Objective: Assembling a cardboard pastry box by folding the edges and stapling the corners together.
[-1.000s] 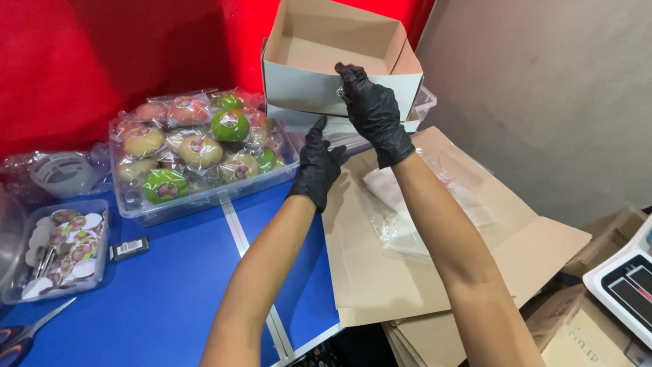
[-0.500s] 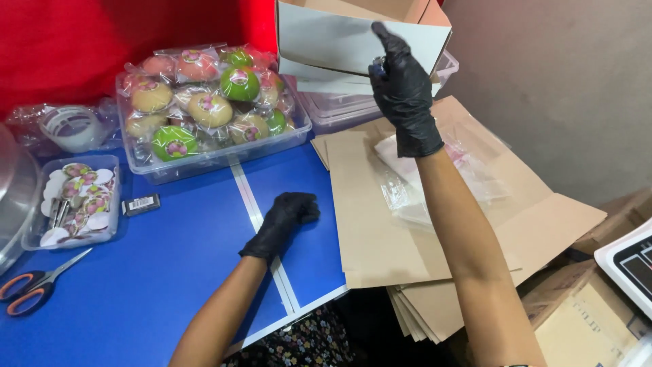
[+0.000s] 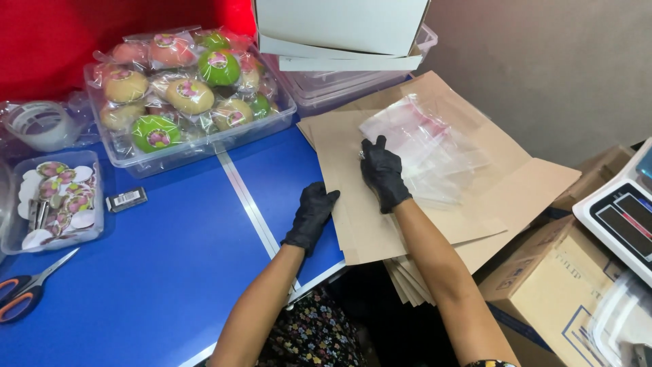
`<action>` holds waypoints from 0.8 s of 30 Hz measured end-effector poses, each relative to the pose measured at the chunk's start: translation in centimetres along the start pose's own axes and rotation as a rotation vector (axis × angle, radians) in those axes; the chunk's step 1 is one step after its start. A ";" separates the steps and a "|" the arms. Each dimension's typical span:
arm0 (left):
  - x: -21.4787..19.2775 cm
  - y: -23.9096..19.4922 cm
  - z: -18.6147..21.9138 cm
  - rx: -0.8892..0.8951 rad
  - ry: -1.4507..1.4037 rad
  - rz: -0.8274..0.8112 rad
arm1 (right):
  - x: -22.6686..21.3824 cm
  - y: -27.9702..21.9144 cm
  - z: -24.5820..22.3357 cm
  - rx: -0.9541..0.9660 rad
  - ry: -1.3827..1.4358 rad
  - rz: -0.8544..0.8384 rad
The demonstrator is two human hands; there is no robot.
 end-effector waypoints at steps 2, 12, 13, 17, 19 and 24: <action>-0.3 -0.5 0.2 0.000 -0.101 0.011 | -0.4 -0.9 0.2 0.028 0.000 -0.005; -7.3 -3.8 -0.3 0.016 -0.103 0.071 | 0.0 -1.4 0.7 0.002 0.032 0.078; -7.2 -2.9 -1.8 -0.034 -0.194 0.038 | 0.1 -1.5 0.7 -0.001 0.027 0.077; -6.6 -2.1 -3.2 -0.102 -0.374 -0.006 | -1.2 -2.1 0.5 0.013 0.088 0.080; -6.7 -3.4 -1.7 -0.101 -0.378 -0.013 | -0.5 -1.5 1.4 0.026 0.147 0.070; -10.0 -13.8 7.9 -0.144 -0.103 -0.101 | 0.8 -2.0 2.4 -0.037 0.086 0.148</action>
Point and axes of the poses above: each hand's wrist, its own y-axis towards the middle knuckle, its own x-axis out of the palm, z = x × y, the point moved 3 cm from there along y, towards the middle knuckle, and after that the axes turned 3 degrees about z, right-handed, at the moved point
